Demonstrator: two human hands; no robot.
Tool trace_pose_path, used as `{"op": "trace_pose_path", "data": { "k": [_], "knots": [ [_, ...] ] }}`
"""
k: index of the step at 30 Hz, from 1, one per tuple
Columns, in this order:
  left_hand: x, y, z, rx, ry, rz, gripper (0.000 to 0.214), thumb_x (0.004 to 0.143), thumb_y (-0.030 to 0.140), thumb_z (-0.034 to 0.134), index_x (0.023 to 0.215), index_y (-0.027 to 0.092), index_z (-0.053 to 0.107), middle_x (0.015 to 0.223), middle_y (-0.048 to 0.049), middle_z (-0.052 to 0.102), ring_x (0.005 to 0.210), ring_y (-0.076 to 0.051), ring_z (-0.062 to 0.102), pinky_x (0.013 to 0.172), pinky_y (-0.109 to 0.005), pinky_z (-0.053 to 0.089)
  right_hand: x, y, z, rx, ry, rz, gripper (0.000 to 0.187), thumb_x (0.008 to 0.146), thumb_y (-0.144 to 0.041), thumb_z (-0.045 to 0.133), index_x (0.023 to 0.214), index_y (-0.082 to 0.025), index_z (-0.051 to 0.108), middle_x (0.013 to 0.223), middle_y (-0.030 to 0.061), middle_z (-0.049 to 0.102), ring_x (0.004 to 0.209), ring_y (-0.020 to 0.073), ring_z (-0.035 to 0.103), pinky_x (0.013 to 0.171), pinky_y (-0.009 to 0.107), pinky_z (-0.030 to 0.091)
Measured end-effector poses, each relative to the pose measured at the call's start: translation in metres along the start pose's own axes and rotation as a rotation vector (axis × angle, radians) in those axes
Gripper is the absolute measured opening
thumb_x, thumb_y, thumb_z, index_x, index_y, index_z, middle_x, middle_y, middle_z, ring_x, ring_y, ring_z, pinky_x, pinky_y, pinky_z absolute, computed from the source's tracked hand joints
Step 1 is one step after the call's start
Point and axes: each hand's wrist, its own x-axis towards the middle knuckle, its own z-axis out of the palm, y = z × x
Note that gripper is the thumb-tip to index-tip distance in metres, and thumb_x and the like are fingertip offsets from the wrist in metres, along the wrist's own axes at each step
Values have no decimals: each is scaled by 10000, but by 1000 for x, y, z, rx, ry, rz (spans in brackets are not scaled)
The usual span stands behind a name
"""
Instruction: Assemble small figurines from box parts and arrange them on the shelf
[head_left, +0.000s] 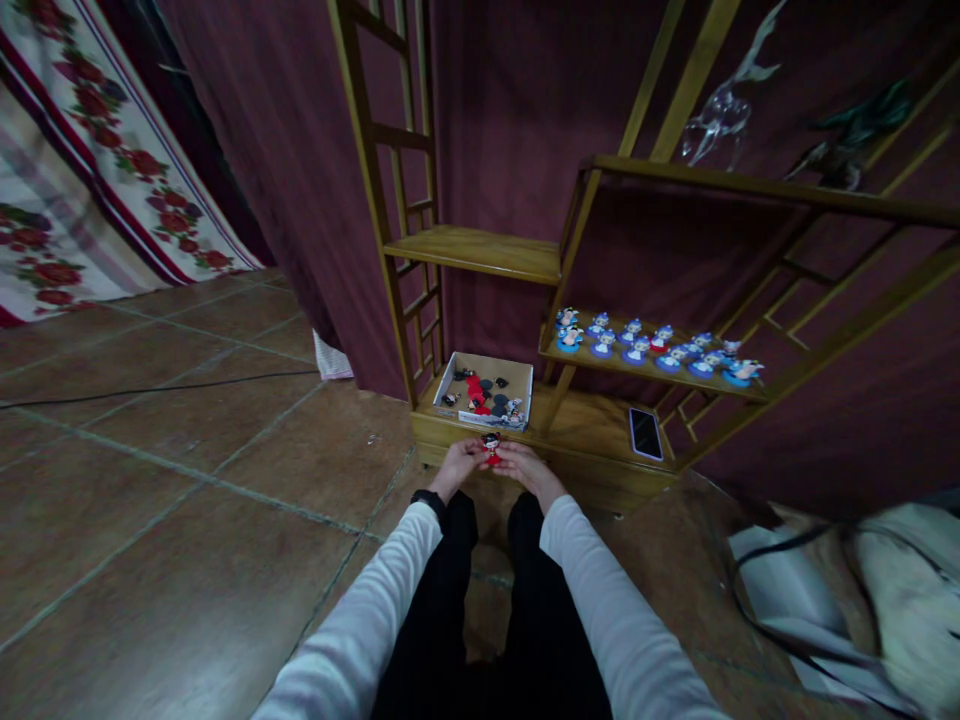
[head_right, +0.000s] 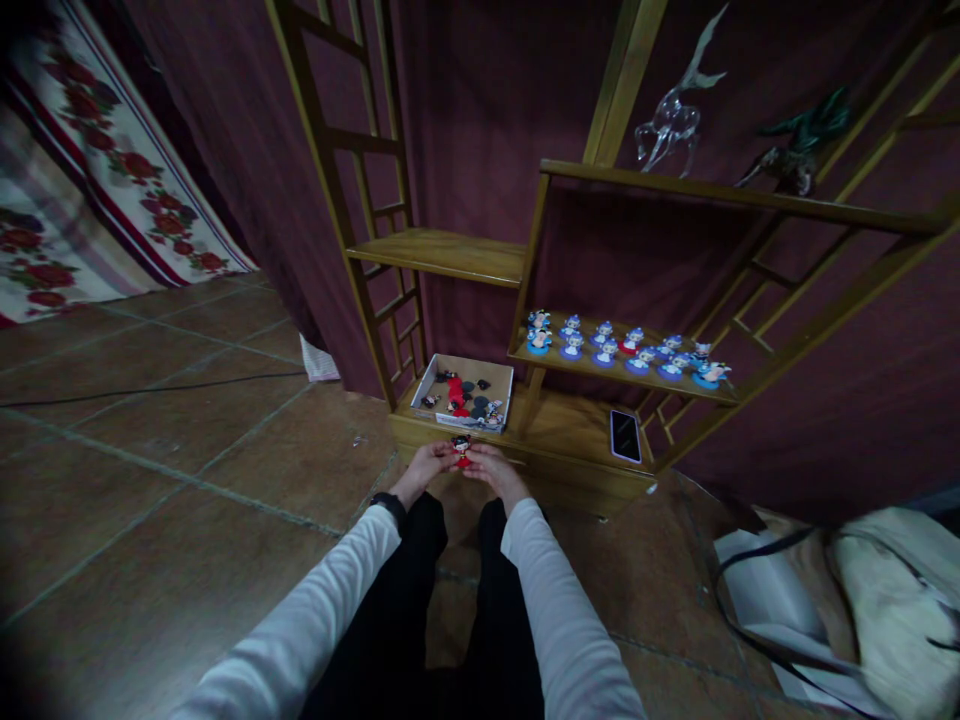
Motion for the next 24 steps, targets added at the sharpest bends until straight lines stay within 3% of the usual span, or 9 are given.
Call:
{"op": "trace_pose_path", "data": {
  "k": [7, 15, 24],
  "knots": [
    [-5, 4, 2, -81, -24, -51, 338, 531, 219, 775, 815, 99, 637, 729, -56, 669, 620, -125, 626, 615, -246, 491, -2, -2, 2, -28, 23, -9, 301, 629, -302, 692, 891, -207, 577, 756, 2, 640, 673, 117, 618, 738, 304, 492],
    [-6, 5, 4, -154, -1, -108, 170, 595, 171, 730, 725, 100, 646, 658, -44, 658, 577, -112, 617, 621, -242, 492, -3, -3, 3, -15, 30, -27, 267, 624, -288, 694, 848, -198, 579, 701, -3, 634, 628, 116, 613, 722, 304, 493],
    [-6, 4, 3, -132, -19, -133, 187, 590, 177, 735, 732, 100, 642, 699, -58, 668, 615, -116, 625, 646, -241, 497, -5, -4, 5, 5, 17, -52, 292, 582, -289, 718, 814, -191, 569, 751, -3, 643, 680, 120, 623, 743, 303, 483]
  ]
}}
